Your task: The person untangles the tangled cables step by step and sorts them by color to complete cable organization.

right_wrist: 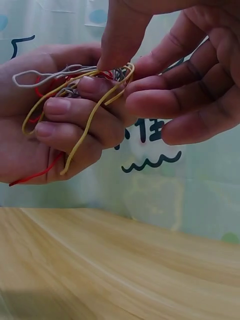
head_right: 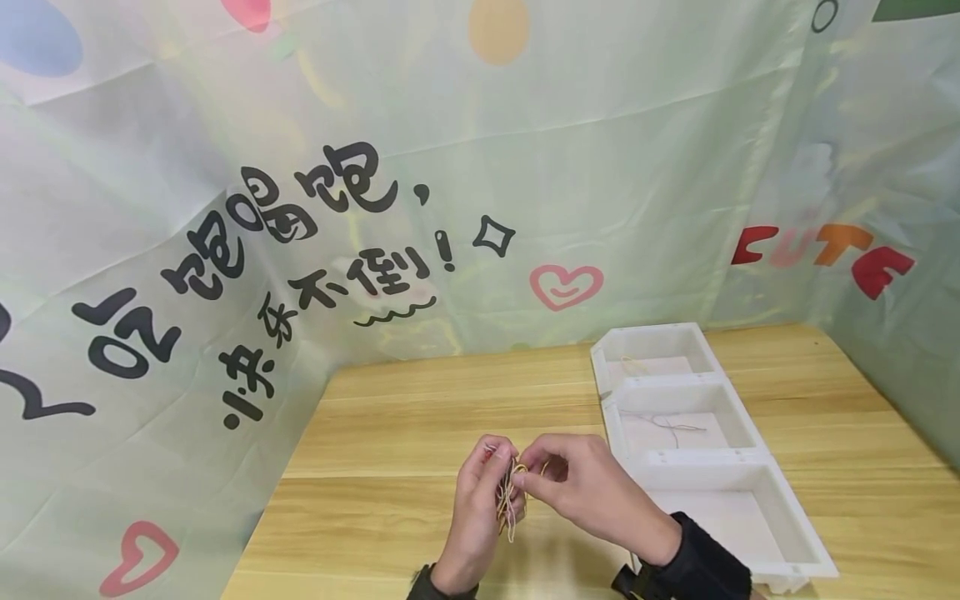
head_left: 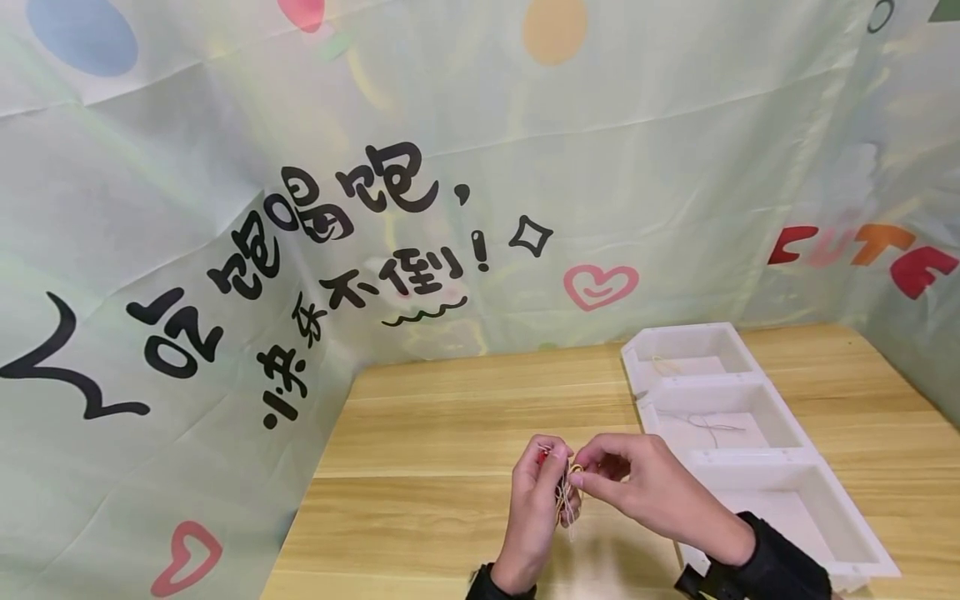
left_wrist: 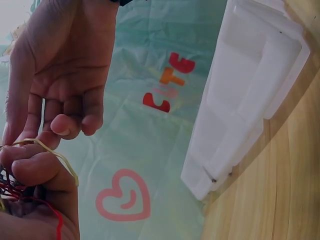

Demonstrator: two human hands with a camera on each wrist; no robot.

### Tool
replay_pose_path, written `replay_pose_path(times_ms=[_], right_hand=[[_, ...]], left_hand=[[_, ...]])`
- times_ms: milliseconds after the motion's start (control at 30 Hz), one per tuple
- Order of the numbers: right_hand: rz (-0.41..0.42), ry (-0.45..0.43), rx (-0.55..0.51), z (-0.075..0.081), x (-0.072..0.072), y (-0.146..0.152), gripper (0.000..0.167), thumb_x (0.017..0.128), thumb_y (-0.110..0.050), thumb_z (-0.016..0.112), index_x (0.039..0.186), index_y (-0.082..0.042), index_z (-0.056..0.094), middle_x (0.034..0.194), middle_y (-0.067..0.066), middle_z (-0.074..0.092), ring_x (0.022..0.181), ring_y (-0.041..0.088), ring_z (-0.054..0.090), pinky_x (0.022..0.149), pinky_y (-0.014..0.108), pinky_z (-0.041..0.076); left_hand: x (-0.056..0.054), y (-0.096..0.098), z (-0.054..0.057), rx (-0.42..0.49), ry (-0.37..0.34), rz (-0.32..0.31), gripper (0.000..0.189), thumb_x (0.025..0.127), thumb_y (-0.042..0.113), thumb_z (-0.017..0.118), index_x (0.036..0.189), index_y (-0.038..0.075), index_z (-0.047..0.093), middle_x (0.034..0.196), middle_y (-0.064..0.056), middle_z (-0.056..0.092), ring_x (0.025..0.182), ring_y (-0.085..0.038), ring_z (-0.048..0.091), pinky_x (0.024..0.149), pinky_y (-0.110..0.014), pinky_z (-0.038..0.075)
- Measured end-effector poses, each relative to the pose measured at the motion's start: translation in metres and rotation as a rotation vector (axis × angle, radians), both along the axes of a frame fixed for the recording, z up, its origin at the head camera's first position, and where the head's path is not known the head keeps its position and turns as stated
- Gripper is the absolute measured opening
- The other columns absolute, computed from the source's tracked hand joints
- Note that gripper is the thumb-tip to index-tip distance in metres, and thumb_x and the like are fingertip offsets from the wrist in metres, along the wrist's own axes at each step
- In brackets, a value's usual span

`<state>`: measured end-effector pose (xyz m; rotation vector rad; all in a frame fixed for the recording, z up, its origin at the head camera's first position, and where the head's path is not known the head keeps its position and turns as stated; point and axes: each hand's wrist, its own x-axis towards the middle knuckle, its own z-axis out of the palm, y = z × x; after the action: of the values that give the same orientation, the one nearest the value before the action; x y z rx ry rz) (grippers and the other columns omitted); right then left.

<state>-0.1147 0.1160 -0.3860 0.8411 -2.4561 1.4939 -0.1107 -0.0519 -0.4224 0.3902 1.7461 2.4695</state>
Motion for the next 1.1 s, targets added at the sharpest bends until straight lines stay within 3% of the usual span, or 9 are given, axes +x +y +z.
replay_pose_path(times_ms=[300,667,1100], right_hand=[[0.027,-0.049,-0.034,0.002,0.000,0.008,0.010,0.094,-0.022,0.075,0.087,-0.027,0.071,0.076,-0.013,0.065,0.068,0.008,0.061,0.062,0.026,0.052],[0.007,-0.187,-0.105,0.006,0.000,0.033,0.005,0.095,-0.015,0.072,0.090,-0.015,0.071,0.077,-0.001,0.066,0.065,0.014,0.064,0.059,0.030,0.053],[-0.149,-0.248,-0.047,0.010,-0.009,0.066,0.009,0.096,-0.018,0.072,0.092,-0.010,0.072,0.077,0.001,0.067,0.067,0.017,0.066,0.058,0.029,0.051]], left_hand=[[-0.001,-0.002,-0.001,-0.031,0.017,0.014,0.036,0.108,0.023,0.050,0.106,-0.012,0.045,0.070,0.002,0.042,0.050,-0.005,0.039,0.046,-0.017,0.034],[-0.003,-0.002,-0.001,0.012,-0.008,0.031,0.033,0.107,0.018,0.052,0.105,-0.014,0.043,0.069,0.001,0.038,0.050,-0.005,0.033,0.044,-0.017,0.029],[-0.004,-0.003,-0.003,0.020,0.010,-0.022,0.039,0.109,0.022,0.048,0.106,-0.016,0.038,0.067,0.002,0.035,0.048,-0.004,0.031,0.045,-0.019,0.026]])
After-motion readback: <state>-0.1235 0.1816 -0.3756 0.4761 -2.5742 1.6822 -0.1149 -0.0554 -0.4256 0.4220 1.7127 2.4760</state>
